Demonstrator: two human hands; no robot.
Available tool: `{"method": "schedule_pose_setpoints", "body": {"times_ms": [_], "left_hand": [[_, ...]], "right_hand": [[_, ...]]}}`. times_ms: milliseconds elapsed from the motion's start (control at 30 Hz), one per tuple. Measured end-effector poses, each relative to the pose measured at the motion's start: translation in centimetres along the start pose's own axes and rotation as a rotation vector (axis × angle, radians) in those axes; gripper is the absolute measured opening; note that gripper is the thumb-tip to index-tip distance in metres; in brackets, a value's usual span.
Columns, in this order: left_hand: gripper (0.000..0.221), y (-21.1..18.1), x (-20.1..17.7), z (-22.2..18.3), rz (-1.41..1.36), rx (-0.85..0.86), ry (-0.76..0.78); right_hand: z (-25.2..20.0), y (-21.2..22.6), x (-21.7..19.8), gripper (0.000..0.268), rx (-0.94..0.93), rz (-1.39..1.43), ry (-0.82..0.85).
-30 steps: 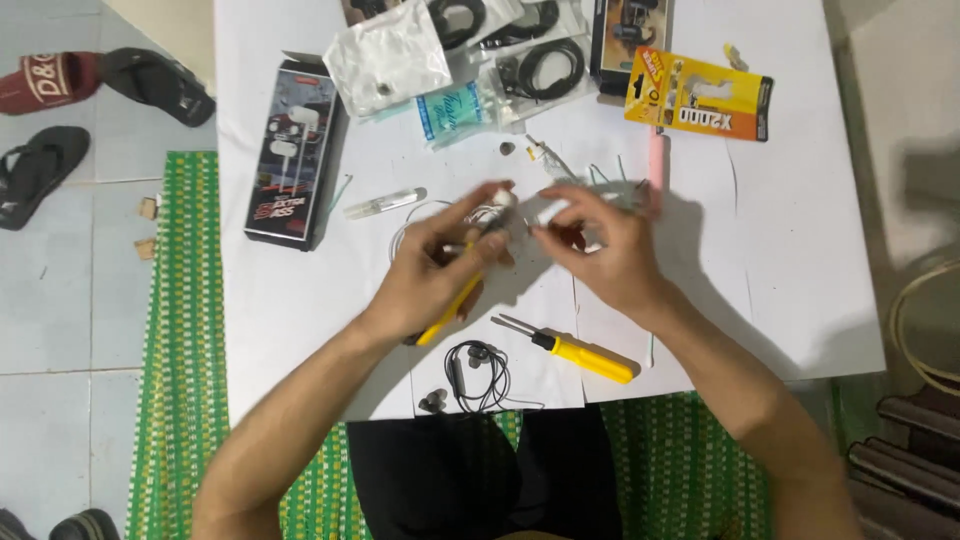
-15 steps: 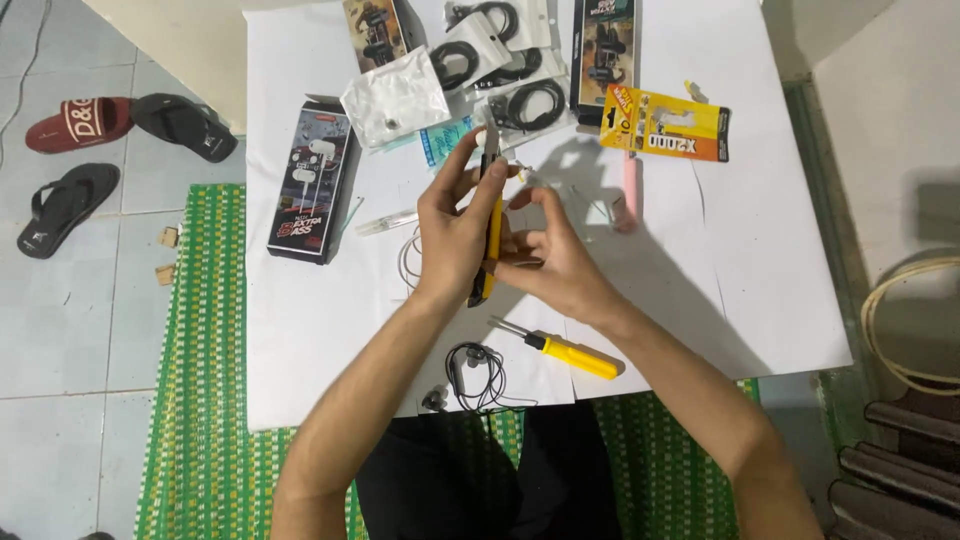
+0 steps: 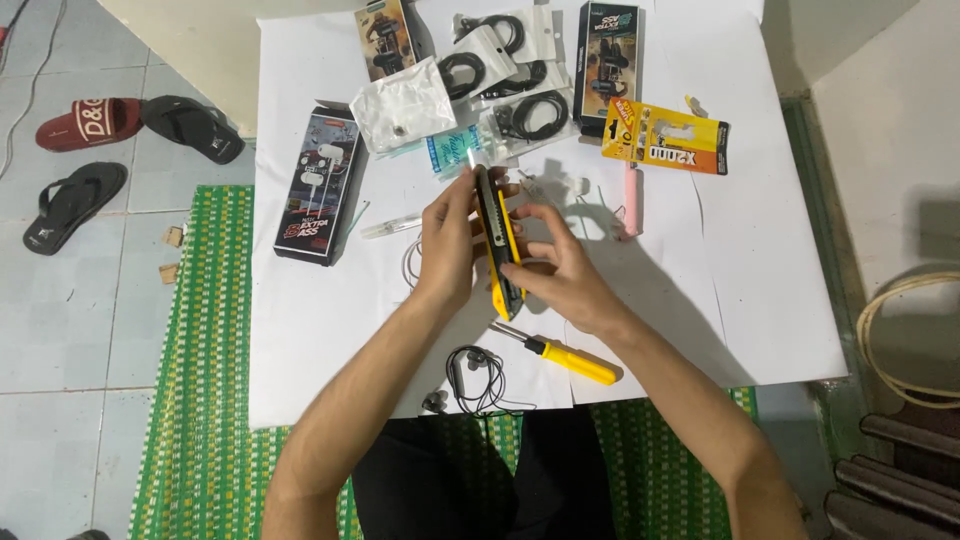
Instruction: Trimming and scraping excess material from a small plastic component using a utility knife to finish the part.
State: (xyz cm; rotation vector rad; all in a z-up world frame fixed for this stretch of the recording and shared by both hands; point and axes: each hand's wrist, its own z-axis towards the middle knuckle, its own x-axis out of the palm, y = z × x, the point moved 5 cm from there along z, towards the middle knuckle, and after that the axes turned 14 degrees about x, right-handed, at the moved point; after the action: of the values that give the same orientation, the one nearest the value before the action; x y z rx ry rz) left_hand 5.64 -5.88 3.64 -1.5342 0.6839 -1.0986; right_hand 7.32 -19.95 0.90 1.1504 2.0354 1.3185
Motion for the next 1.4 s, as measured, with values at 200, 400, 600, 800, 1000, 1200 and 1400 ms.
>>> {"method": "schedule_pose_setpoints", "body": {"times_ms": [200,400,600,800,1000,1200,1400], "left_hand": [[0.07,1.0,-1.5,-0.1,0.253,0.101,0.135],[0.025,-1.4,2.9,0.0,0.969,0.672,0.432],[0.041,5.4,8.1,3.0,1.439,0.742,0.541],[0.022,6.9,7.0,5.3,1.573,0.692,0.601],[0.031,5.9,6.1,5.4,1.515,0.651,0.624],[0.011,4.7,5.6,5.5,1.236,0.832,0.496],[0.027,0.1,2.4,3.4,0.346,0.477,0.48]], "right_hand": [[-3.3,-0.2,-3.5,0.076,0.225,0.259,-0.261],[-4.7,-0.2,-13.3,0.049,-0.117,0.45,0.025],[-5.6,-1.7,-13.7,0.03,-0.025,0.43,-0.123],[-4.5,-0.4,-11.9,0.022,-0.021,0.364,-0.112],[0.2,2.1,-9.7,0.021,-0.023,0.428,-0.169],[3.6,1.7,-10.6,0.026,-0.065,0.529,-0.23],[5.4,0.2,-9.0,0.03,-0.09,0.414,-0.107]]}}
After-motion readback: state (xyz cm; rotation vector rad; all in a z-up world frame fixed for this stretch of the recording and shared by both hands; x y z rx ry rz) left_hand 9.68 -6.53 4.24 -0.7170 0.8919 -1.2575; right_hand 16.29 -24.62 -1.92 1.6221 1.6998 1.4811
